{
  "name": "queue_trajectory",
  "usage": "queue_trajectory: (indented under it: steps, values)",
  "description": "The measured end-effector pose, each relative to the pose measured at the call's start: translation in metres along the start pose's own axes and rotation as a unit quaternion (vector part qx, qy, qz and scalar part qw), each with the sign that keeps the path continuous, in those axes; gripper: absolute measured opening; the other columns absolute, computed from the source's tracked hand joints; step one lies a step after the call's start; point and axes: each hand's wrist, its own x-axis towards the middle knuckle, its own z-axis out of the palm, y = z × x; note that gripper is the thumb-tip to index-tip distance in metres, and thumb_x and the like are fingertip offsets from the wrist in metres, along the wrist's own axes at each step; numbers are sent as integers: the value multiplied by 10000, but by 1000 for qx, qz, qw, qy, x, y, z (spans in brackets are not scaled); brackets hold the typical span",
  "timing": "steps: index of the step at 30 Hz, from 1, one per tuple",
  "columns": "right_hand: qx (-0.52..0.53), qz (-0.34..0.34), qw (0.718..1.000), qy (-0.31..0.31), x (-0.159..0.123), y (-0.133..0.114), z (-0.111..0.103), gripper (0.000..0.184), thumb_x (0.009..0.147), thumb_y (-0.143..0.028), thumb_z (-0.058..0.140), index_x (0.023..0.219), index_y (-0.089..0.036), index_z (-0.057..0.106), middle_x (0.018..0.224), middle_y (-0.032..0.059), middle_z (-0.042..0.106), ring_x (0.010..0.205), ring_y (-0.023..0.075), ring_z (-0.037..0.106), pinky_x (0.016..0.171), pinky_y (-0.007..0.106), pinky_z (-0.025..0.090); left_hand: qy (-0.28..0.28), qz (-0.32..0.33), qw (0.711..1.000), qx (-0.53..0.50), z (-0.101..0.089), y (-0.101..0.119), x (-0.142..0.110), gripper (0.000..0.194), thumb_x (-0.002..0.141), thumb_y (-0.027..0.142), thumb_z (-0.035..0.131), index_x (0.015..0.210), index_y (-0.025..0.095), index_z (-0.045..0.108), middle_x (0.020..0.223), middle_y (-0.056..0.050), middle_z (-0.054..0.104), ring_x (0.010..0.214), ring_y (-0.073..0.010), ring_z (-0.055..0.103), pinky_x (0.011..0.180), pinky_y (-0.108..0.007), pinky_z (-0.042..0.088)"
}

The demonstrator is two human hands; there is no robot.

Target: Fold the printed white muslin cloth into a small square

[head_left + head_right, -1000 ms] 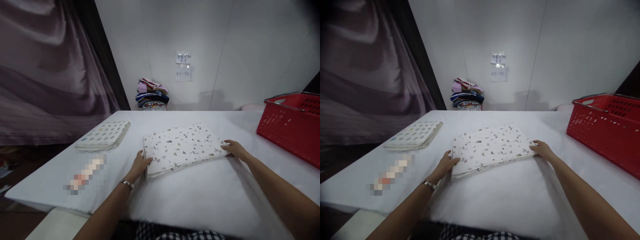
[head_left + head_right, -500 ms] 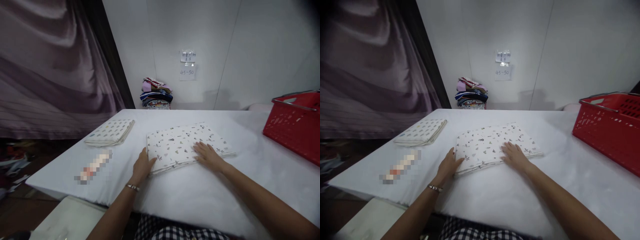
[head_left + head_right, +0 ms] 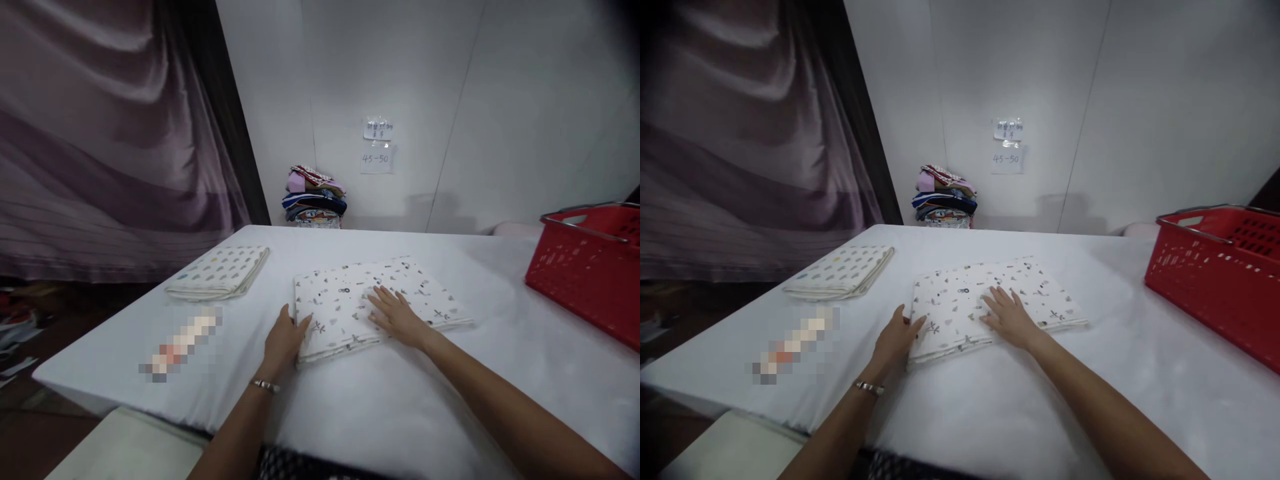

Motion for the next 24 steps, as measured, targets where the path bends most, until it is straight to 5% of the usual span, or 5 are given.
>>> queue_trajectory:
  steps: [7,13,21,24]
  values:
    - [-18,44,998,-39,55,-3,33,698,905,-584,236,1439,-136,272,1523,111,114,1399,259,59,1103,490,75,2,-27,996,-90,3,5,20,785,751,400,615,1378,80,269,1234,-202,542,1133,-269,534,880,-330,424]
    - [-13,37,999,-25,58,11,55,706,902,-605,182,1440,-156,268,1525,89,123,1399,252,69,1104,479,78,-37,-99,980,-170,7,0,38,815,722,439,658,1348,50,309,1169,-218,584,1006,-266,605,828,-352,477]
    - [67,67,992,-85,66,7,26,689,891,-592,236,1444,-182,258,1527,86,116,1400,240,68,1105,461,78,-12,-85,984,-156,14,-10,42,848,727,493,634,1388,123,252,1071,-161,632,893,-252,642,774,-365,505]
    - [72,82,992,-62,76,9,15,700,900,-562,204,1460,-142,202,1531,90,74,1403,230,36,1108,453,74,-4,-83,983,-165,14,-11,40,844,730,491,633,1386,107,266,1091,-178,619,902,-250,638,807,-370,499]
